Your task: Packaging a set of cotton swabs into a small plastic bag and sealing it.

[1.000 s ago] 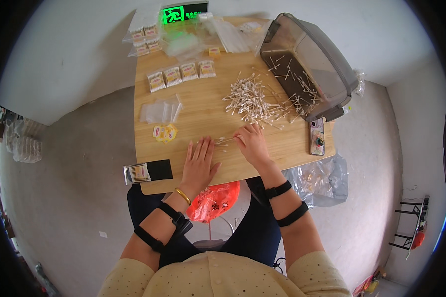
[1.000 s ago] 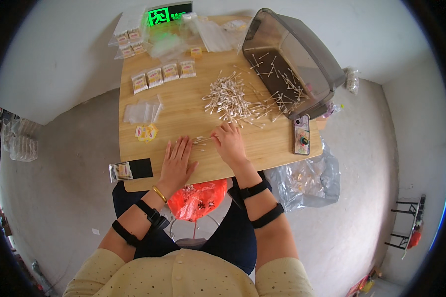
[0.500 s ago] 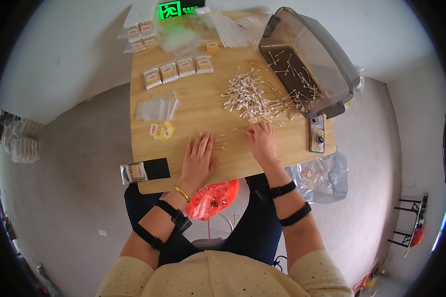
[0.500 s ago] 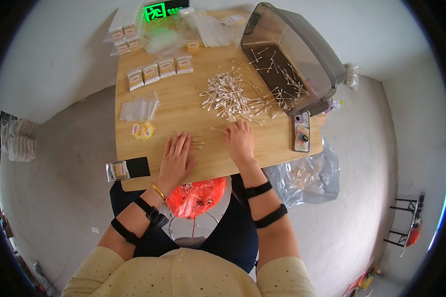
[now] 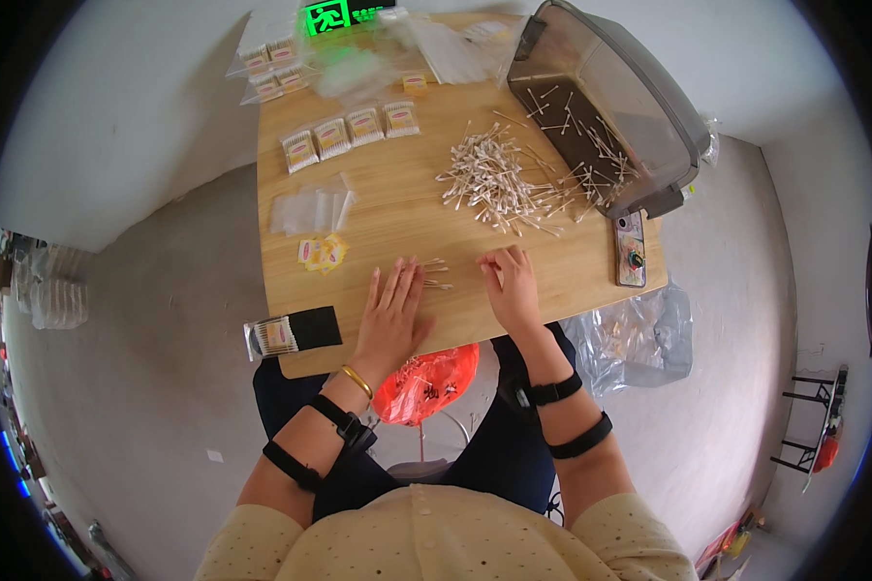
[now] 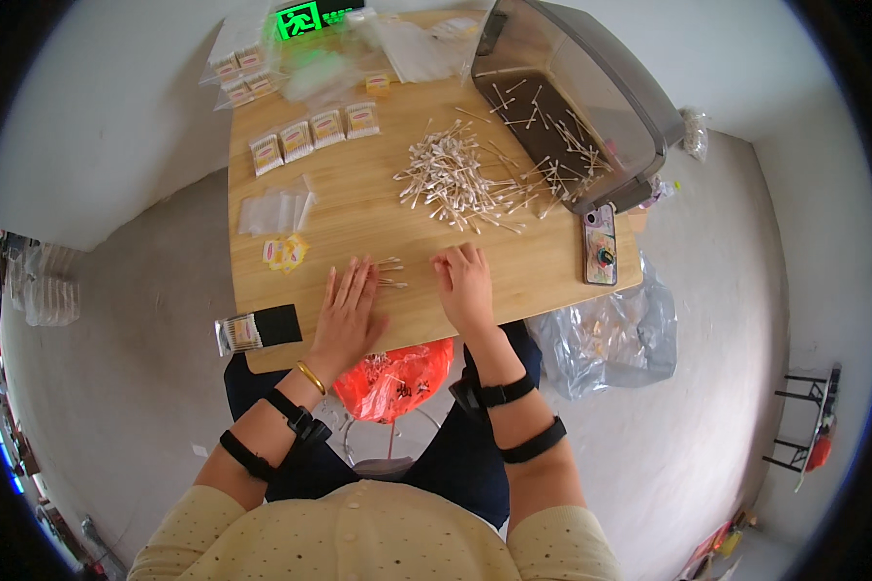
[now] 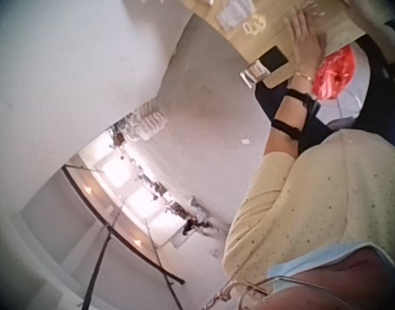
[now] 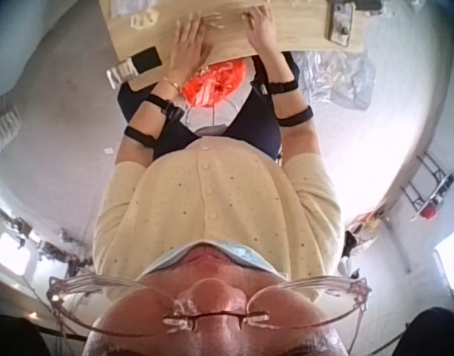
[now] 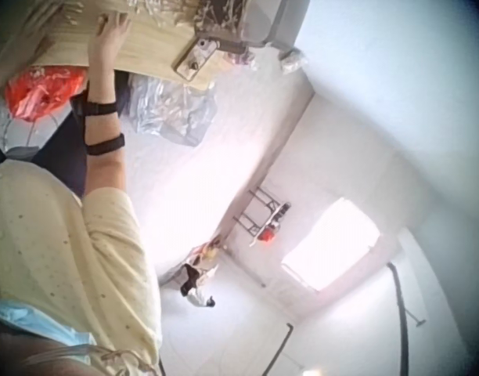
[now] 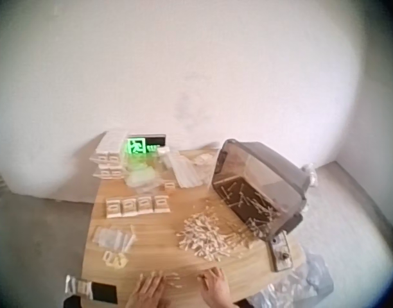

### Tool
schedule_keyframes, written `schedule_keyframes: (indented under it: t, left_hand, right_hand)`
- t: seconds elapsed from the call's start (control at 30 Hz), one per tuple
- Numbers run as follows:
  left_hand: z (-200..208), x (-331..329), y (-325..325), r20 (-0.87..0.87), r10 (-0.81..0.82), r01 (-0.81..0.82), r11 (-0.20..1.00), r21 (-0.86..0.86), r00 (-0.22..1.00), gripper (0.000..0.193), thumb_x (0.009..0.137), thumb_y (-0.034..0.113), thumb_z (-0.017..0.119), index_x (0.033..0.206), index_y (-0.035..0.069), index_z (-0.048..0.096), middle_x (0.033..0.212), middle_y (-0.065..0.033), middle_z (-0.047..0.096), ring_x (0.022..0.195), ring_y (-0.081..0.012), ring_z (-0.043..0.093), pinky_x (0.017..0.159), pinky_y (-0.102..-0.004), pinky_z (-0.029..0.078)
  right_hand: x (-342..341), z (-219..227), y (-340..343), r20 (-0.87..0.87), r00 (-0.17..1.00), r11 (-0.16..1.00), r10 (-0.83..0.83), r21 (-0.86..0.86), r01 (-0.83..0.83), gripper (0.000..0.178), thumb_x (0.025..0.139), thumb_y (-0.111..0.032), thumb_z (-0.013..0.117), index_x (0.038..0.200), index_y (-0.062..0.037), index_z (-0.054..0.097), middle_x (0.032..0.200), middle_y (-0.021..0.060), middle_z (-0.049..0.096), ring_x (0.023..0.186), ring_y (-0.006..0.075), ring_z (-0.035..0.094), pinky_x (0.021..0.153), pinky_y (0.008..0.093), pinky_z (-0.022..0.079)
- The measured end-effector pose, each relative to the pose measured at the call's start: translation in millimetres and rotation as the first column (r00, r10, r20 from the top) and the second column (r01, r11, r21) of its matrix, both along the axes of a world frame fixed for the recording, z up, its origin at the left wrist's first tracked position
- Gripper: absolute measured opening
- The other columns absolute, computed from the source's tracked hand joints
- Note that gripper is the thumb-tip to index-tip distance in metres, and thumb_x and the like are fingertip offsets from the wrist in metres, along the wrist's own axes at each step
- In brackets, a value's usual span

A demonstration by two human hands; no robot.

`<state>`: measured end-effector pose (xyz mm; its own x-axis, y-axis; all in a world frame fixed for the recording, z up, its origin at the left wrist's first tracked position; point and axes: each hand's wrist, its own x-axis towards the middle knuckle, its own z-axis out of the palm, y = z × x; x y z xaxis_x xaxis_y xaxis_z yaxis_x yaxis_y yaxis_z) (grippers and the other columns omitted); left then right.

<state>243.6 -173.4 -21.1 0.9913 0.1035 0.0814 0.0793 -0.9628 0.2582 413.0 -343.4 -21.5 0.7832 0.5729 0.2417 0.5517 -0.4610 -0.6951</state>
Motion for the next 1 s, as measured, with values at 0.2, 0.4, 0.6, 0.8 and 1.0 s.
schedule_keyframes:
  t: [0.2,0.4,0.6,0.8,1.0]
  left_hand:
    - [-6,4,2,-0.026,-0.047,0.049,0.997,0.059,0.999,0.088,0.098,0.052,0.058,0.161,-0.001,0.027,0.17,-0.0151,0.025,0.159,-0.0298,0.017,0.129,-0.053,0.012]
    - [-4,-4,3,-0.023,-0.087,0.088,0.996,0.027,0.996,0.09,0.097,0.054,0.058,0.161,-0.001,0.026,0.17,-0.015,0.025,0.159,-0.0292,0.018,0.129,-0.0535,0.013]
    - [-5,-3,3,-0.046,-0.081,0.083,0.996,0.044,0.996,0.091,0.098,0.055,0.057,0.162,-0.002,0.025,0.17,-0.0152,0.025,0.159,-0.0291,0.018,0.129,-0.0529,0.012]
    - [-7,-3,4,-0.019,-0.067,0.067,0.997,-0.025,0.998,0.09,0.098,0.054,0.056,0.162,-0.001,0.024,0.17,-0.0154,0.025,0.159,-0.0303,0.019,0.13,-0.0526,0.011]
    - [2,-8,9,0.203,0.094,-0.015,0.934,-0.358,0.975,0.067,0.091,0.031,0.073,0.149,0.009,0.047,0.158,-0.0153,0.041,0.147,-0.0338,0.038,0.122,-0.0513,0.029]
  right_hand:
    - [-34,-3,-14,-0.035,0.999,1.0,-0.004,-0.02,0.003,0.009,0.088,-0.009,0.07,0.097,-0.0105,0.071,0.095,0.0099,0.063,0.097,0.0334,0.059,0.086,0.0448,0.046]
    - [-44,-7,-4,0.029,0.999,0.998,-0.013,-0.061,0.015,0.01,0.085,-0.013,0.074,0.095,-0.013,0.072,0.096,0.0074,0.063,0.098,0.0306,0.058,0.087,0.0434,0.044]
    - [-43,-4,7,0.045,0.996,0.992,0.082,-0.104,-0.077,0.01,0.086,-0.015,0.074,0.095,-0.0148,0.069,0.099,0.0057,0.061,0.102,0.0297,0.056,0.089,0.0433,0.042]
    - [-39,-6,7,-0.023,0.997,0.995,0.07,-0.065,-0.072,0.007,0.088,-0.011,0.069,0.095,-0.0122,0.067,0.098,0.0072,0.062,0.101,0.0315,0.057,0.09,0.0443,0.043]
    - [-36,2,5,-0.069,0.993,0.994,0.091,-0.052,-0.095,0.008,0.089,-0.01,0.069,0.097,-0.0103,0.067,0.097,0.0078,0.064,0.1,0.0321,0.059,0.089,0.0442,0.045]
